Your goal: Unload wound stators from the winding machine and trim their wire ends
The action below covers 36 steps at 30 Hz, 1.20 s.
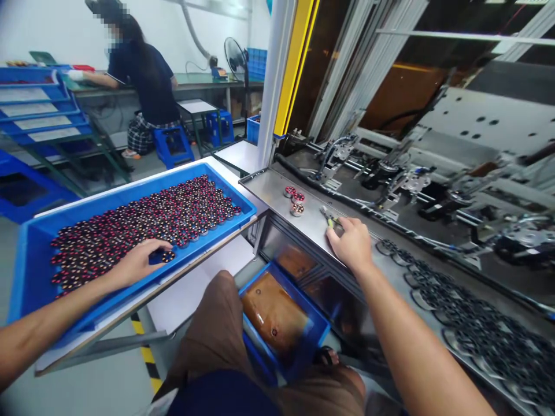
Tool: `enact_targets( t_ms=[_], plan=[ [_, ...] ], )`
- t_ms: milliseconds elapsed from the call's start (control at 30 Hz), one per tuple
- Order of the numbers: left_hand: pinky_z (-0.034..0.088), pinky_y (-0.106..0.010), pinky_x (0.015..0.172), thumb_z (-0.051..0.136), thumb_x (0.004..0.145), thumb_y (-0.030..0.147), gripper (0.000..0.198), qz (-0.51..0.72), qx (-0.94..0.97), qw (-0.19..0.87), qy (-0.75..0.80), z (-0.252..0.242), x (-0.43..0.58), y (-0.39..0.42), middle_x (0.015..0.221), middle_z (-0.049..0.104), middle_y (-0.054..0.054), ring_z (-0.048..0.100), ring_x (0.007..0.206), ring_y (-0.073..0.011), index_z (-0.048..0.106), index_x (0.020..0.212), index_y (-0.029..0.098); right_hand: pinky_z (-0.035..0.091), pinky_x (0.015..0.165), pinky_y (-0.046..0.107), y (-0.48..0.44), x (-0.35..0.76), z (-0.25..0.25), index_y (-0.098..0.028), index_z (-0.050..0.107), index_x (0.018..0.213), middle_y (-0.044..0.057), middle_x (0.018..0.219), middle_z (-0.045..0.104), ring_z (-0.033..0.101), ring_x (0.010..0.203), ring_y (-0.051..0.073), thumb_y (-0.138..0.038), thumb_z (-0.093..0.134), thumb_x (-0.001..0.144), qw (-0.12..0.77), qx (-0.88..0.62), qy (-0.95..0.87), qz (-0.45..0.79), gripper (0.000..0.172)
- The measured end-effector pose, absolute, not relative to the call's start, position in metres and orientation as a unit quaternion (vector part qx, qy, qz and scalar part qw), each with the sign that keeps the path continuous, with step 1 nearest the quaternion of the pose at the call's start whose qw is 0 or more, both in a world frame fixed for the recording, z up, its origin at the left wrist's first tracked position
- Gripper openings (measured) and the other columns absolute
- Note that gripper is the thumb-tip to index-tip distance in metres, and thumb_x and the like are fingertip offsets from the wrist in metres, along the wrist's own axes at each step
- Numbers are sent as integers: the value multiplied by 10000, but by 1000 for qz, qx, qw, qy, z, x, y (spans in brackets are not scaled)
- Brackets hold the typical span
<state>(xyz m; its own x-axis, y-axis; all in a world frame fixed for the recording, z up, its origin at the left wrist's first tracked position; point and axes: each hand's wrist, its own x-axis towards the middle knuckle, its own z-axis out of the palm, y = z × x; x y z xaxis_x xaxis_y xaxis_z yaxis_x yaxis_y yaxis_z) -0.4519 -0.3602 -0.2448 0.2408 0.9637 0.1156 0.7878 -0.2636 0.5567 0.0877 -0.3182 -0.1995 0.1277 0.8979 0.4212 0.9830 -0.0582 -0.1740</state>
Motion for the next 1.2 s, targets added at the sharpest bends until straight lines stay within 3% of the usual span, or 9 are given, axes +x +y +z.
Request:
enact_targets(
  t_ms=[233,467,567,667,833,1000,1067,1200],
  plan=[
    [437,-482,982,619,769,375,342,203,775,124,586,-270,-458,-350,1113,673,-125,591,1087,-329,617,1065,203,422,984,442,-324,86,-198,-77,680,1075,201,1117,656,567,1051,311,-356,505,820,209,-713,-662,-98,416],
    [370,-534,1055,610,807,458,462,247,813,62,523,-218,-404,-328,1193,603,-161,525,1166,-367,558,1182,195,405,945,381,-332,76,-191,-84,669,1082,185,1130,634,540,1030,279,-297,513,851,196,-732,-647,-82,351],
    [303,-498,1125,658,792,433,427,294,817,138,477,-183,-330,-295,1226,616,-125,495,1234,-341,607,1141,193,389,940,369,-335,74,-188,-77,658,1087,185,1130,620,525,1031,268,-289,514,872,195,-741,-639,-73,334],
    [314,-487,1124,646,822,375,367,313,817,187,447,-160,-250,-249,1193,642,-104,511,1235,-313,623,1131,177,379,947,366,-341,73,-185,-82,649,1083,173,1136,611,515,1047,255,-296,526,888,196,-743,-636,-66,315],
    [534,-444,894,632,881,307,378,301,797,317,416,-154,-153,-186,1147,644,-99,640,1015,-225,562,1215,142,411,947,410,-348,75,-183,-139,625,1055,91,1124,606,538,1064,230,-359,564,907,197,-749,-630,-67,272],
    [570,-404,807,608,904,308,331,297,762,397,416,-160,-128,-176,1109,644,-83,653,931,-196,574,1192,148,448,953,443,-348,78,-186,-155,609,1092,76,1166,601,555,1102,233,-404,586,912,211,-743,-632,-63,307],
    [566,-433,838,688,841,304,441,319,745,405,423,-156,-137,-182,1103,656,-99,663,915,-206,546,1224,135,452,963,457,-348,79,-188,-153,610,1100,80,1177,601,556,1117,238,-394,593,912,226,-739,-633,-55,306],
    [542,-469,929,861,615,349,857,390,727,411,387,-134,-170,-224,1162,671,-161,691,907,-227,434,1325,129,439,987,486,-348,80,-182,-141,627,1054,85,1157,613,557,1127,248,-344,627,890,276,-722,-635,-23,262]
  ],
)
